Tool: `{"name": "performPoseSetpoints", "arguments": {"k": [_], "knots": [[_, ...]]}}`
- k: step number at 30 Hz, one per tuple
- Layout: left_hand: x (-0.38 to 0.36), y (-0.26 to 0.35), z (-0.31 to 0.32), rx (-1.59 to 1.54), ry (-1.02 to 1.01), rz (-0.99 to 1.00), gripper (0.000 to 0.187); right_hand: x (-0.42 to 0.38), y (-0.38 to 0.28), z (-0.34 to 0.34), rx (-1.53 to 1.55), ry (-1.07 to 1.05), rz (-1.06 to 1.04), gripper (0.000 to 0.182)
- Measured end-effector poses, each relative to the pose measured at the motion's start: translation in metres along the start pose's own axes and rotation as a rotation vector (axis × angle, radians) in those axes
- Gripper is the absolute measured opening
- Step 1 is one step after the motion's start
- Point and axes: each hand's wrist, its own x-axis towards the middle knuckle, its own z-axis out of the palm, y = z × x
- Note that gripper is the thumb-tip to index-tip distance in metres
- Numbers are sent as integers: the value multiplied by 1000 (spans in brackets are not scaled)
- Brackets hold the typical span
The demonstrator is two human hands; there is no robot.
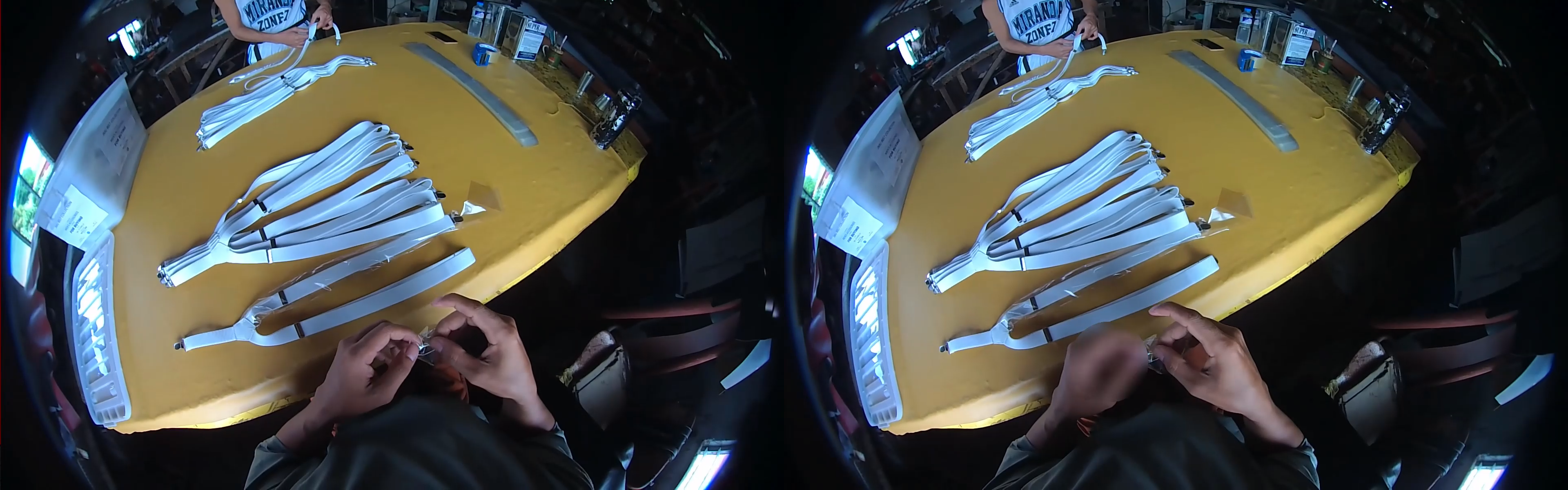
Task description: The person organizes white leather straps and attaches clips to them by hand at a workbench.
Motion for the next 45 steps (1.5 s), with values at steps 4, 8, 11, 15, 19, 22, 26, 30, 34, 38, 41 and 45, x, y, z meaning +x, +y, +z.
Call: {"name": "performPoseSetpoints", "arguments": {"k": [4,8,11,15,19,22,26,30,34,38,41,45], "knots": [[2,-1,1,-61,-24,-85,10,0,11,-1,-6,32,-209,59],[5,6,3,-24,-40,-85,8,-6,7,-6,-99,31,-207,58],[7,8,5,2,-40,-31,9,-8,1,-7,-120,27,-160,57],[8,18,12,2,28,55,10,-11,-5,-8,-165,83,-228,54],[10,19,17,71,39,204,13,-17,-14,-10,-240,103,-156,54],[11,21,21,109,10,185,13,-17,-12,-9,-401,150,-273,55],[16,19,30,19,26,173,15,-28,-14,-8,-443,199,-345,55],[18,29,30,-22,4,292,14,-43,-19,-11,-372,342,-346,48],[17,44,31,-113,22,474,14,-46,-32,-11,-357,418,-555,29],[21,54,31,-211,26,579,24,-48,-30,-18,-298,393,-680,18],[21,49,42,-233,124,604,18,-46,-29,-19,-334,397,-689,13],[25,47,49,-191,197,665,15,-43,-21,-17,-334,456,-760,13]]}}
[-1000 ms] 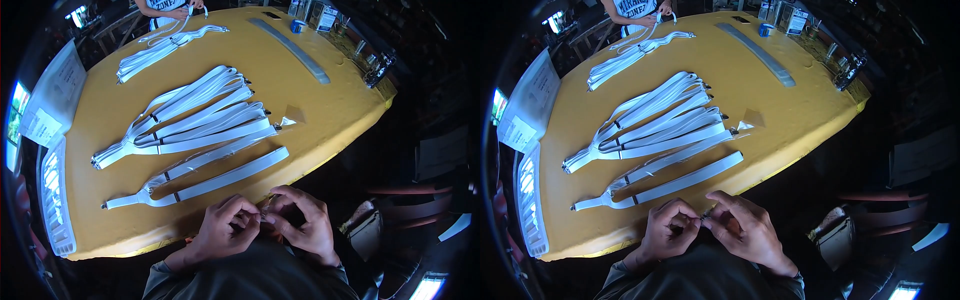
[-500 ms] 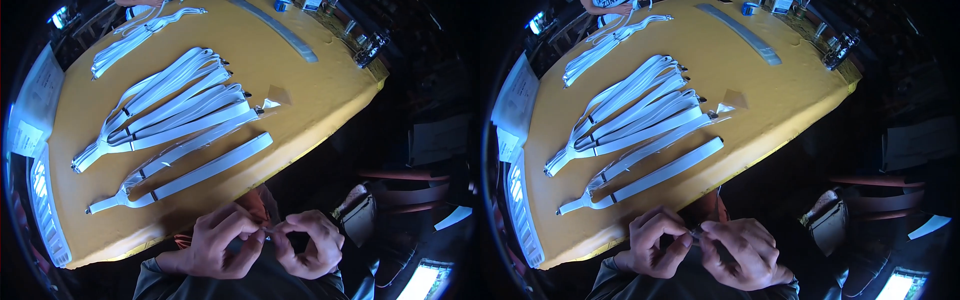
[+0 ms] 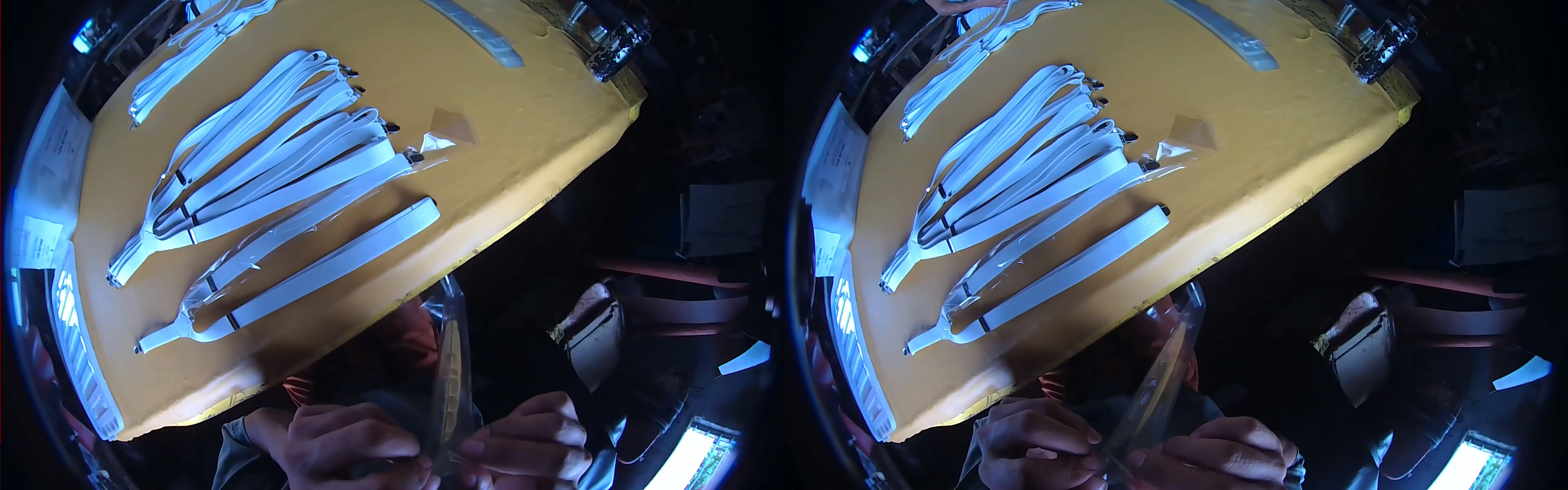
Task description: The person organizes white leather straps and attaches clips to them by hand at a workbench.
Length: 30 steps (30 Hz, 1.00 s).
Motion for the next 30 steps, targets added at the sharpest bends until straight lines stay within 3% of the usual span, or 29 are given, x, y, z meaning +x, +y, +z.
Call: {"name": "performPoseSetpoints", "arguments": {"k": [5,7,8,15,17,23,28,30], "knots": [[-3,-6,-1,42,-47,31,17,-16,5,-2,-19,21,38,16],[-5,-7,-6,6,-216,-112,20,-19,4,-2,-9,25,130,18],[-6,-8,-4,-17,-189,-129,21,-21,11,-7,-17,-39,84,21],[-15,-12,-7,-35,-288,-153,21,-25,-1,7,-23,81,191,18],[-11,-6,4,-78,-211,-202,22,-30,-1,5,-35,117,169,16],[-7,-10,30,-57,-123,2,18,-36,-5,-26,-56,67,107,15],[-11,-6,28,38,-251,-72,15,-44,-6,-36,-33,25,114,15],[-9,-9,29,19,-271,-37,15,-49,-7,-29,-53,138,126,18]]}}
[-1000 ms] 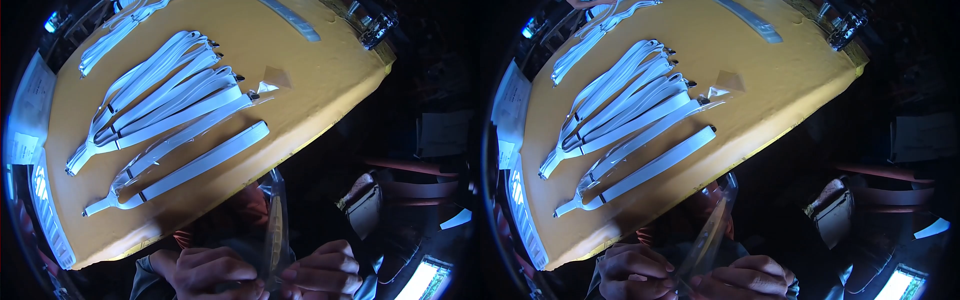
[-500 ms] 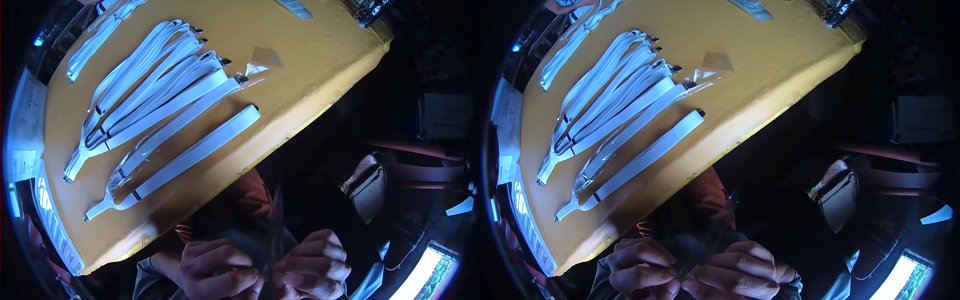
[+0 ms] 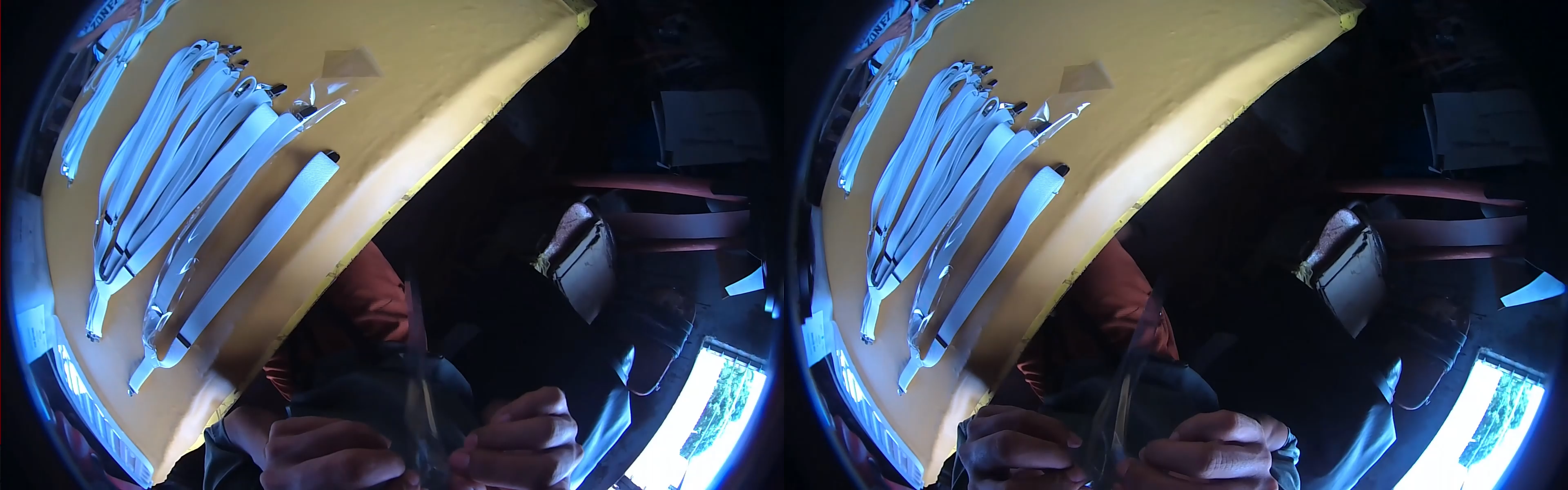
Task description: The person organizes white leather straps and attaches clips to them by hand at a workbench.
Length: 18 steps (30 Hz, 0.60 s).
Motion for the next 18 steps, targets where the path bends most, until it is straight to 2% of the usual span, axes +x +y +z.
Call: {"name": "performPoseSetpoints", "arguments": {"k": [5,7,8,9,11,13,15,17,18], "knots": [[-6,-4,-3,-31,-90,13,13,-1,1,-5,33,-38,22,22],[-23,-6,1,-54,102,-9,13,-4,8,-10,75,-59,4,22],[-12,-1,2,-117,124,-139,11,-13,13,-12,140,-3,63,21],[-16,-3,-6,-118,107,-134,11,-24,19,-15,197,56,120,24],[-35,-11,-38,-162,75,-269,18,-39,56,-19,242,94,382,29],[-46,-5,-61,-99,301,-452,18,-82,107,-21,133,-28,819,40],[-67,-8,-100,-96,407,-575,20,-149,164,-12,233,-183,1173,47],[-80,-7,-133,-27,401,-605,22,-205,204,4,323,-213,1243,47],[-78,0,-141,-7,407,-718,22,-228,218,11,412,-258,1316,47]]}}
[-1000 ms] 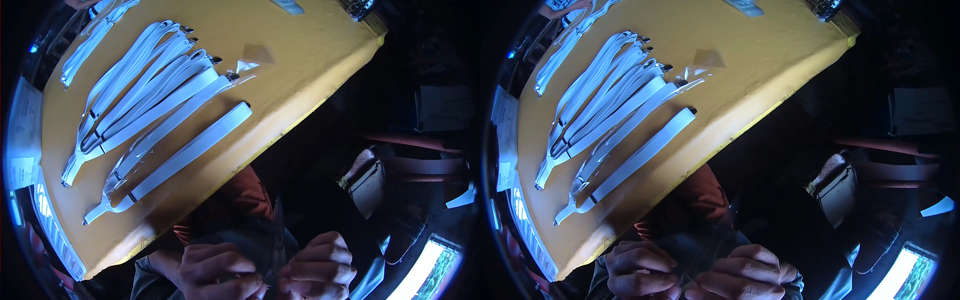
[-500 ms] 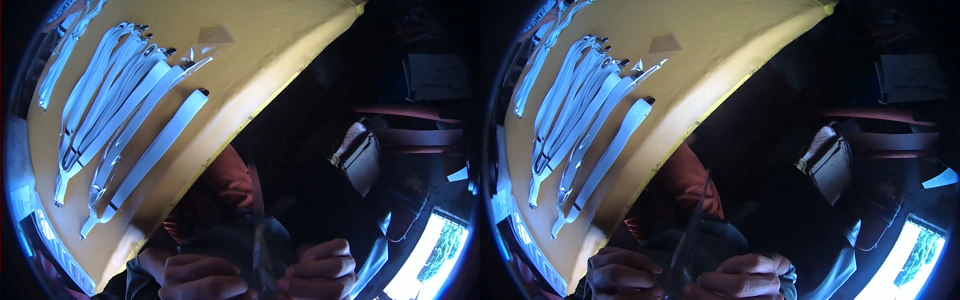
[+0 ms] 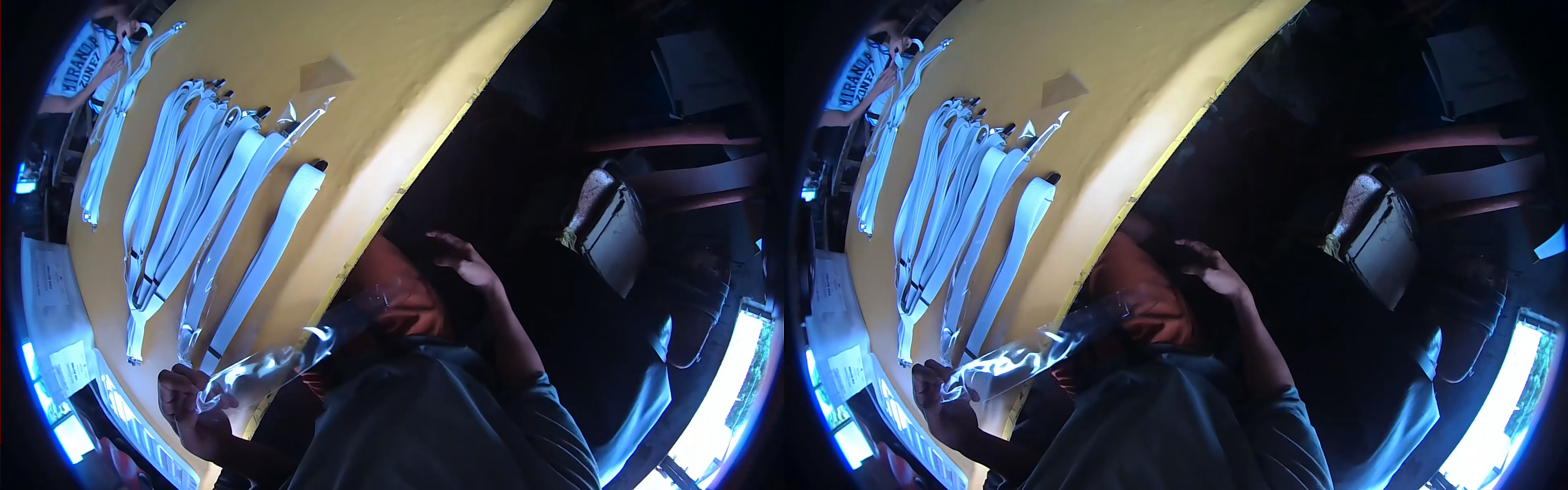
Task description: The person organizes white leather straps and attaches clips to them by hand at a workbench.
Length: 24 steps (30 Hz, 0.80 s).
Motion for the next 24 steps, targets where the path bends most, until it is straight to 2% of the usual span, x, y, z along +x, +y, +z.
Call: {"name": "performPoseSetpoints", "arguments": {"k": [1,3,4,6,7,9,10,12,13,14,15,18,19,21,24], "knots": [[-1,5,-9,37,19,-106,22,7,22,-2,7,0,-1,47],[-5,1,-44,34,43,-93,22,16,52,-6,187,-120,168,47],[-6,2,-61,129,29,-124,29,18,57,-4,194,-116,160,47],[-7,11,-101,287,-32,-255,43,20,65,-2,357,-98,771,42],[-9,12,-103,290,-32,-248,43,21,72,-1,359,-101,764,42],[-14,10,-108,201,128,-117,36,21,91,0,503,-205,627,36],[-15,9,-121,218,146,-98,40,22,107,0,505,-209,625,36],[-21,12,-140,216,152,-99,39,25,130,-2,433,-80,-44,34],[-24,12,-149,210,162,-101,38,28,121,-5,429,-77,-51,34],[-24,16,-163,198,71,-174,35,30,111,-9,569,-1,90,36],[-25,15,-163,192,69,-171,35,29,99,-12,707,76,234,38],[-28,11,-161,272,232,-166,34,23,56,-14,771,128,147,41],[-30,10,-168,263,230,-163,34,23,47,-13,765,132,140,41],[-32,9,-180,260,161,-214,37,23,37,-11,668,310,49,41],[-33,1,-190,256,203,-216,31,23,37,-17,629,334,-66,42]]}}
